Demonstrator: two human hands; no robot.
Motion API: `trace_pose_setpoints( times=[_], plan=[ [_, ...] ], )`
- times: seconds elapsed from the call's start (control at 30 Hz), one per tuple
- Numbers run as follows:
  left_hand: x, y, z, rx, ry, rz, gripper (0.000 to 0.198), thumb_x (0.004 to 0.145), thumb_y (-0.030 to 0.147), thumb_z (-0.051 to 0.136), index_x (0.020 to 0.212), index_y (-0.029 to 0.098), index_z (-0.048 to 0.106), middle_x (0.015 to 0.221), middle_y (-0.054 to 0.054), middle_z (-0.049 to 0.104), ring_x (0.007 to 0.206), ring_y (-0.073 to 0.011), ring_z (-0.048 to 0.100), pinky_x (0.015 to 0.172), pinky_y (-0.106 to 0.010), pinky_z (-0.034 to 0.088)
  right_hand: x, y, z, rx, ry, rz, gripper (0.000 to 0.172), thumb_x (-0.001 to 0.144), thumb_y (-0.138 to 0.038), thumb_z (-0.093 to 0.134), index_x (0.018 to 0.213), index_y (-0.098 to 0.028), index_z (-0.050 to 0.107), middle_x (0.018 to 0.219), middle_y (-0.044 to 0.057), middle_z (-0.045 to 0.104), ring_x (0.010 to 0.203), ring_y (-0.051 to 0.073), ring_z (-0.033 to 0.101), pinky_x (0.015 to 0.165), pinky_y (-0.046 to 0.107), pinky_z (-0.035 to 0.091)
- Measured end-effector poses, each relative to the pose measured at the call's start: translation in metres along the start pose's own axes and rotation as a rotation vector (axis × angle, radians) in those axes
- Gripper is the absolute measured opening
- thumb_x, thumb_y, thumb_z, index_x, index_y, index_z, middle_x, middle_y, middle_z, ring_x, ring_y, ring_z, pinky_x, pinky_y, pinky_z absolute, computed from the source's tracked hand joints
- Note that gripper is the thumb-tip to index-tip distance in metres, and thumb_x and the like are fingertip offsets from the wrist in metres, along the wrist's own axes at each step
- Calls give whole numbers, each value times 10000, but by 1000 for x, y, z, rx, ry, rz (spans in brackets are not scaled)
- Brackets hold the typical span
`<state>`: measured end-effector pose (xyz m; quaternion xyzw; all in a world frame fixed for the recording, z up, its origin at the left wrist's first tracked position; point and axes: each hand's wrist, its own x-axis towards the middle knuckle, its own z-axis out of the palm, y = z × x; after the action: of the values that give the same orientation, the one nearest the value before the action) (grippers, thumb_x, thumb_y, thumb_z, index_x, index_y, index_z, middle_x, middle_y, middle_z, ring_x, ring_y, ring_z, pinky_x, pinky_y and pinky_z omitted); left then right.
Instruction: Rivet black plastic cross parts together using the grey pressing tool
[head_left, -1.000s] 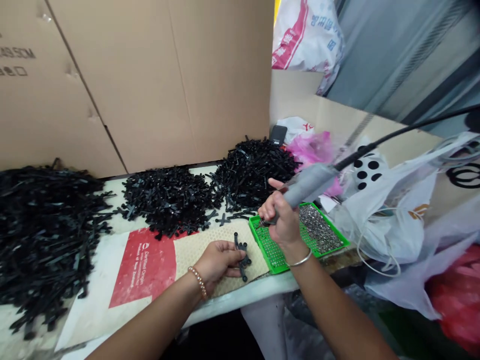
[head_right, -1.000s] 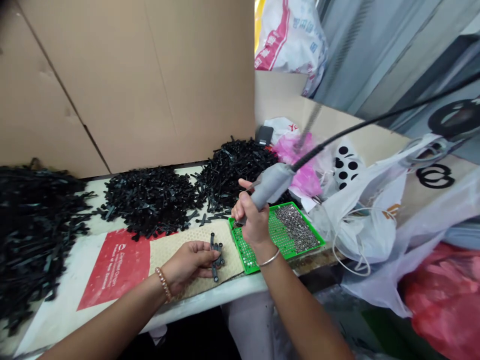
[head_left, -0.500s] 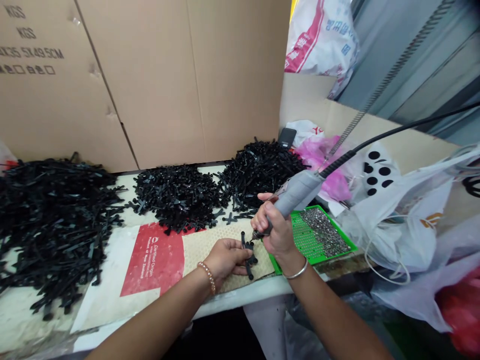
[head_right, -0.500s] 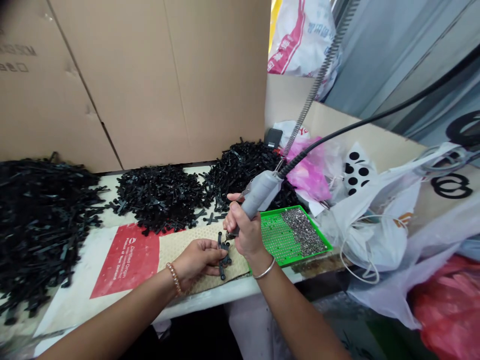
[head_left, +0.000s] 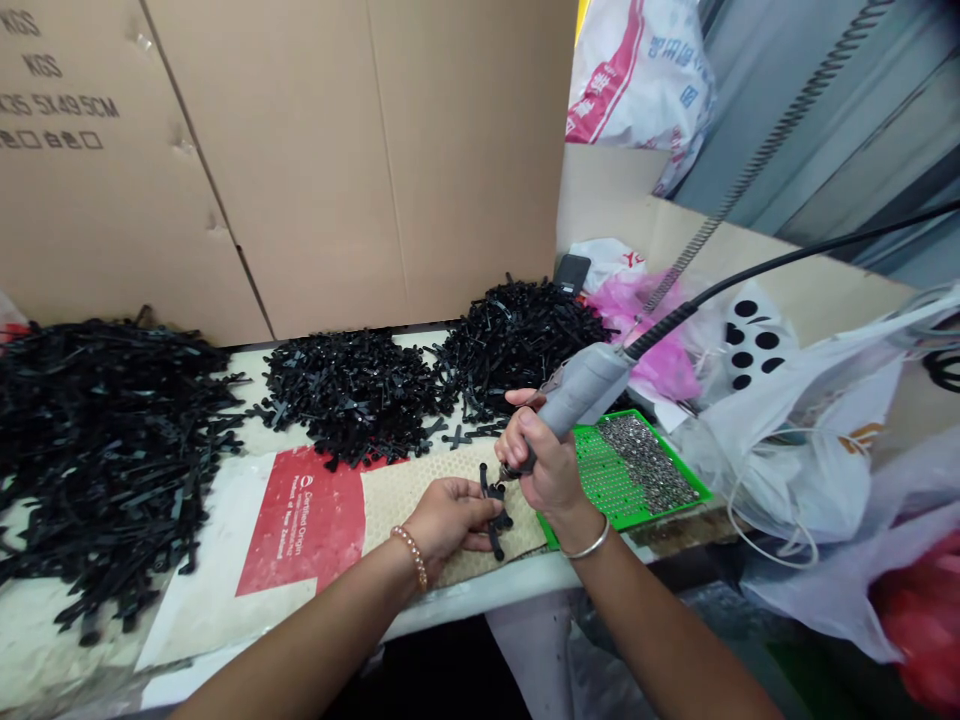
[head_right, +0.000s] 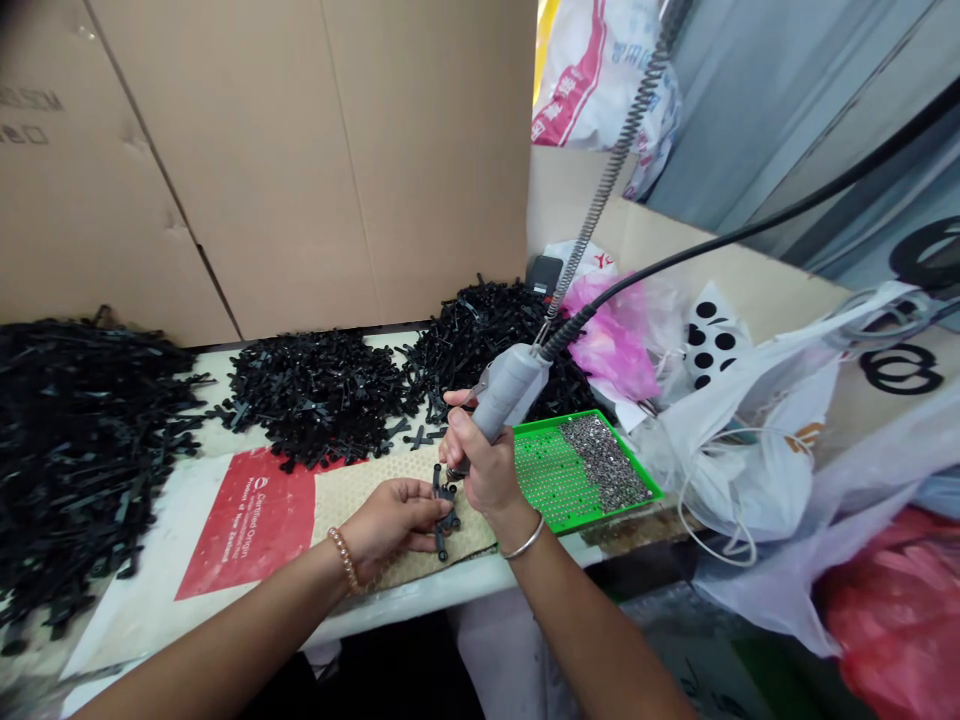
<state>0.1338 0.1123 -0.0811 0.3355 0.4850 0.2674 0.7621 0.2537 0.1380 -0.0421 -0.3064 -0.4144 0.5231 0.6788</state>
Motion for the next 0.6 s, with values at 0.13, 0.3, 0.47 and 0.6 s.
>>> trace_pose_setpoints(
  times=[0.13,0.3,0.47,0.6],
  plan=[
    [-1,1,0,-4,-2,2,335,593,282,843,668,128,555,650,-25,605,626,-145,609,543,-248,543,0,1,0,-15,6,9,256,791,-379,669,951,-198,586,458,-94,374,395,87,302,440,218,341],
    [-1,1,1,-4,0,2,329,600,282,840,671,127,559,674,-41,628,633,-149,619,529,-234,532,-1,2,0,-21,-17,9,251,799,-375,661,962,-198,589,465,-92,381,402,89,313,449,225,343],
    [0,0,0,-1,0,-4,356,579,307,855,672,127,563,675,-44,633,647,-162,627,559,-261,542,-2,3,-2,-38,-28,4,254,799,-384,657,964,-204,586,469,-92,381,401,92,325,447,226,346],
    [0,0,0,5,3,3,356,576,316,851,664,126,563,666,-39,625,631,-152,611,544,-252,534,-2,5,-3,-32,-39,-9,234,815,-361,652,979,-209,585,473,-92,388,401,91,325,445,224,350]
  ],
)
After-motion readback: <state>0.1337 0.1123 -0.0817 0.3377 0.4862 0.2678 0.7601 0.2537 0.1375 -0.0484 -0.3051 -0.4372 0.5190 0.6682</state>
